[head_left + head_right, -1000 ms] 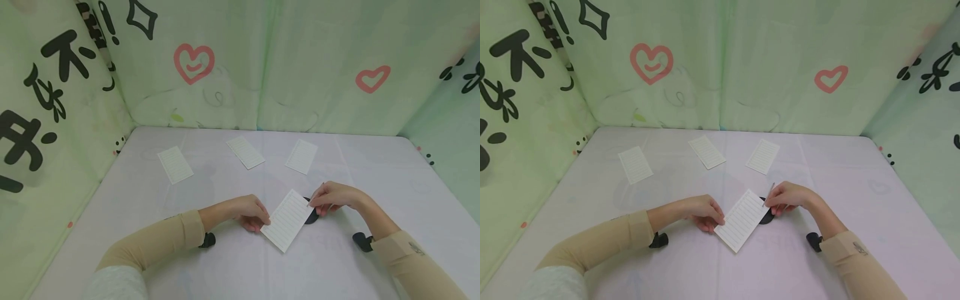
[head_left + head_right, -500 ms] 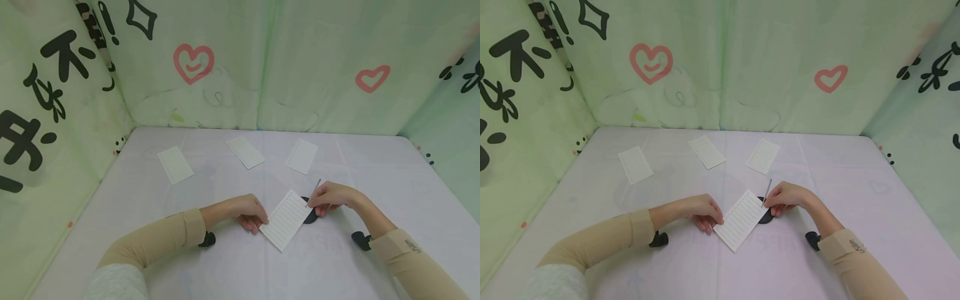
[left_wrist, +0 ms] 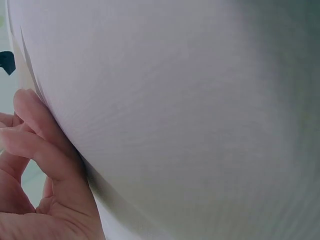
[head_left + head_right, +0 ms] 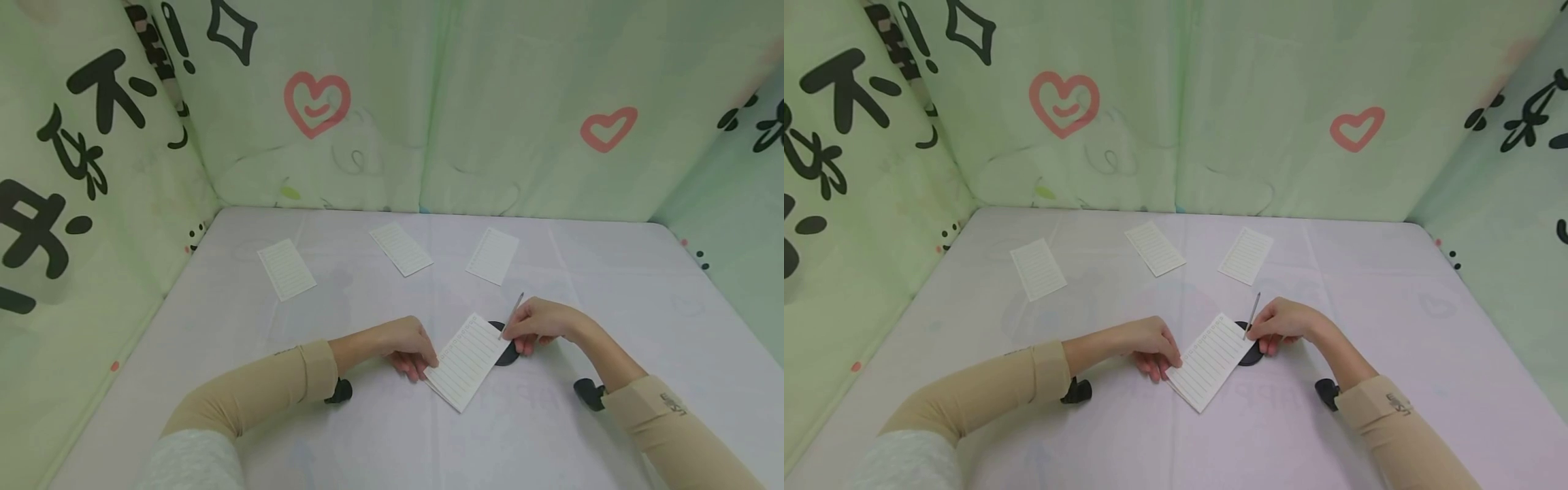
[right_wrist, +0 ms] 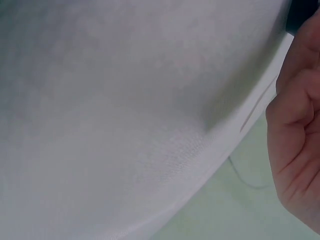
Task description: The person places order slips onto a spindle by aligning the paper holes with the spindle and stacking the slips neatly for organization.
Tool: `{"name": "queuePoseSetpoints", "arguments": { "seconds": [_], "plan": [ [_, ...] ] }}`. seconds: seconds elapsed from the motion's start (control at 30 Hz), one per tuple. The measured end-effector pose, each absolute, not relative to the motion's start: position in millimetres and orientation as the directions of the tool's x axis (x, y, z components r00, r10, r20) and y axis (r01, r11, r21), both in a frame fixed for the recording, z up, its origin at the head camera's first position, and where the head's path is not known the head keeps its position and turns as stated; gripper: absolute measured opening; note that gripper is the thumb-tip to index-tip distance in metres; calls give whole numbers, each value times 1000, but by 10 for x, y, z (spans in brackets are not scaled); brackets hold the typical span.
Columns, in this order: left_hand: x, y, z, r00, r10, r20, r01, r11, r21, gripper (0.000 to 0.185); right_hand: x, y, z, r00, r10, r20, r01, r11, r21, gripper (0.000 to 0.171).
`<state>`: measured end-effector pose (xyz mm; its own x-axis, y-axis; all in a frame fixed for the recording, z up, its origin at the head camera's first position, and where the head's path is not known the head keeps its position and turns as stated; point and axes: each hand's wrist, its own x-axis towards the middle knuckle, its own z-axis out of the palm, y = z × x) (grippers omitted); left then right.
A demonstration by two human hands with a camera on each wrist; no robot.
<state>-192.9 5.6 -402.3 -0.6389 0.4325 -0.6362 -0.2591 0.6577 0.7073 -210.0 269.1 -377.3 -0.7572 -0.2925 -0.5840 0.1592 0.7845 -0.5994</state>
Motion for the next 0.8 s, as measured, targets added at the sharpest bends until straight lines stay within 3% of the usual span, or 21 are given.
{"name": "queuePoseSetpoints", "arguments": {
  "seconds": [0.27,0.47,0.67,0.8],
  "plan": [
    [-1902,24,-4016,-633,473,-613,-240,633,736,11,-2082,2699,-3775,-762,-301,-574,150,779,-609,20],
    [-1899,-47,-3944,-669,495,-554,-133,654,745,8,-2077,2689,-3768,-765,-301,-570,148,778,-610,19],
    [-1912,-184,-3906,-772,530,-352,186,717,671,6,-2064,2690,-3762,-767,-298,-569,154,774,-614,19],
    [-1884,-313,-3905,-811,565,-151,439,759,481,6,-2061,2690,-3761,-769,-298,-566,153,773,-615,20]
  ]
}}
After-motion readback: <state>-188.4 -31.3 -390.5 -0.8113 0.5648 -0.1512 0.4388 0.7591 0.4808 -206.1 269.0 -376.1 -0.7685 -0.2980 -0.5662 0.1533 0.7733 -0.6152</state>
